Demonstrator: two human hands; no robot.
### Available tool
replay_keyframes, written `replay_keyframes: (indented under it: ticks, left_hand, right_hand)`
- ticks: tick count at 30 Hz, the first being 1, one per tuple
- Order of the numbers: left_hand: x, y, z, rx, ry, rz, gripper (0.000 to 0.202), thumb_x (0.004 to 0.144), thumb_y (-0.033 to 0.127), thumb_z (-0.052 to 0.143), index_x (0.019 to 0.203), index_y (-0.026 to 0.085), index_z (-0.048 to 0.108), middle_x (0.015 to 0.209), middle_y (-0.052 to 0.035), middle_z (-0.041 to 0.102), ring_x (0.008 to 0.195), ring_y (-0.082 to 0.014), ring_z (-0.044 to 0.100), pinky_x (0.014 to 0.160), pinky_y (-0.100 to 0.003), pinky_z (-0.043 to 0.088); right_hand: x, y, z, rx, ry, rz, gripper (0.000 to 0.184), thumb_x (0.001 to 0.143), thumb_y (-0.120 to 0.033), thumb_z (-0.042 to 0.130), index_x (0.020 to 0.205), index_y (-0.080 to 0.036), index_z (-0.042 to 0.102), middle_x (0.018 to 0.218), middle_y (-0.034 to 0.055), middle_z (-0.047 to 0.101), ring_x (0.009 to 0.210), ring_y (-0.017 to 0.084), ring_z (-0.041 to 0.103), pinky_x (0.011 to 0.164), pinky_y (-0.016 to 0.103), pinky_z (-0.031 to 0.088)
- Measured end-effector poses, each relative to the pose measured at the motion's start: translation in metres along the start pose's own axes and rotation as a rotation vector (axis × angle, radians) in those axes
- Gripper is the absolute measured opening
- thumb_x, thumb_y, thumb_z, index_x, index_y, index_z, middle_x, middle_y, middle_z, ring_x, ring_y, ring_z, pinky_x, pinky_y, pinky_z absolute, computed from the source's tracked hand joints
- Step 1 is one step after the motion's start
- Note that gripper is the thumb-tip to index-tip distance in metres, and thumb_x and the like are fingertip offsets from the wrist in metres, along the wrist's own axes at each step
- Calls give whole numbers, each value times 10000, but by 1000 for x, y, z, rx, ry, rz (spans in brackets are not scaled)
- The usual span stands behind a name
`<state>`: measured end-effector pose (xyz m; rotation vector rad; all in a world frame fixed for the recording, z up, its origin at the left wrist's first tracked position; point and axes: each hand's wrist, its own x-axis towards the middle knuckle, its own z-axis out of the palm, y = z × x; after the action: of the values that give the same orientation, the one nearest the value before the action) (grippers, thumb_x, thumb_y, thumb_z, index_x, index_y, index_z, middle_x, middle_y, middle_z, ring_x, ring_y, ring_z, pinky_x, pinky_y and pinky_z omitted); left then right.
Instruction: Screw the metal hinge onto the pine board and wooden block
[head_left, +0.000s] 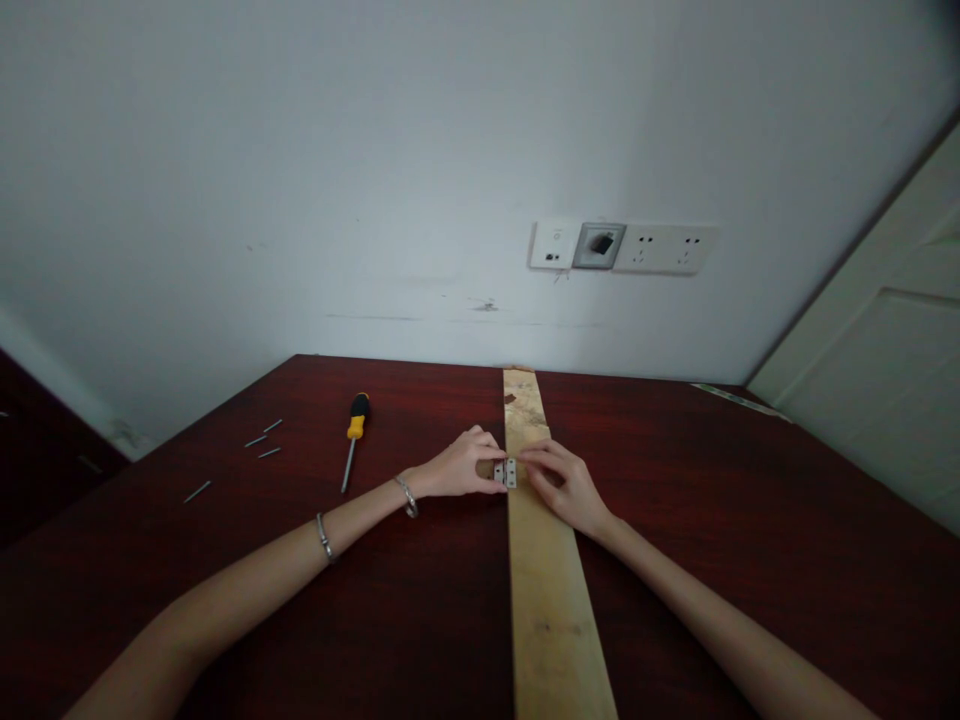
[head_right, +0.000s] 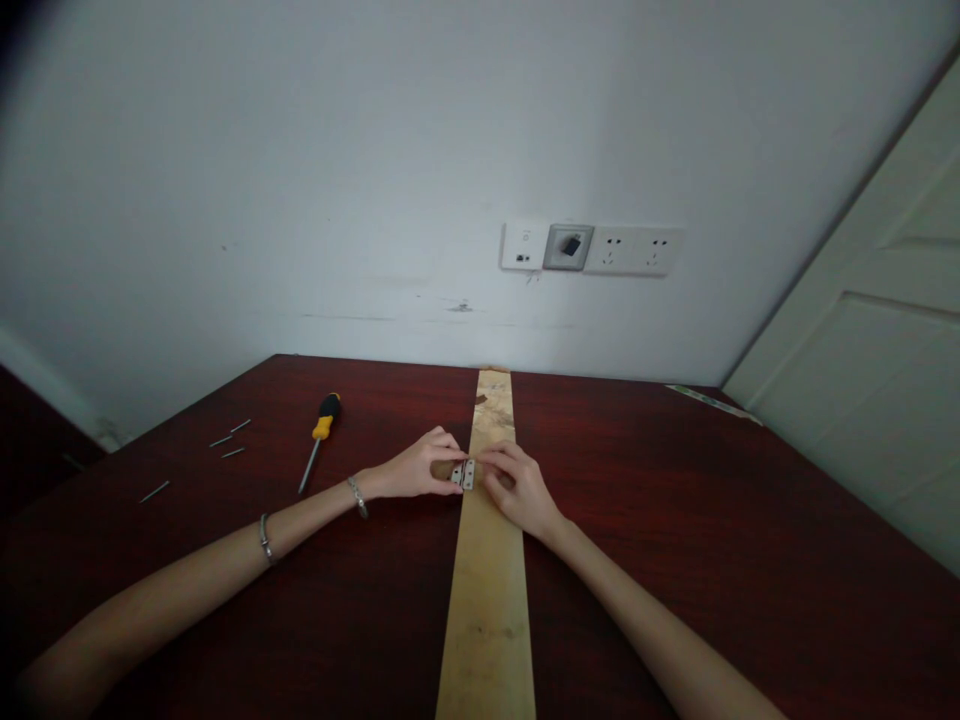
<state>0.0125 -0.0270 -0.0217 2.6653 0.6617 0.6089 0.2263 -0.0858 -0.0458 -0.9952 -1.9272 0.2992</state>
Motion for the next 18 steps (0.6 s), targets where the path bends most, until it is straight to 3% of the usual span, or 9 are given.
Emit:
replay_keyframes:
  ticks: [9, 18]
  left_hand:
    - [0, 1, 0, 1, -6, -5, 349, 753, 390, 731, 1024, 174, 691, 925, -57, 586, 898, -202, 458, 821, -315, 395]
    - [-2, 3, 0, -25, -7, -15, 377, 803, 425, 675, 1101, 195, 667, 963, -61, 580, 927, -205, 454, 835, -325, 405]
  right_hand:
    - [0, -1, -9, -88, -119, -230, 355, 775, -62, 504, 1045, -212, 680, 1041, 84, 656, 960, 211, 593, 838, 407, 516]
    - [2, -4, -10, -118, -202, -244, 361, 778, -68, 503, 1051, -205, 695, 1029, 74, 712, 1017, 245, 586, 865, 450, 523]
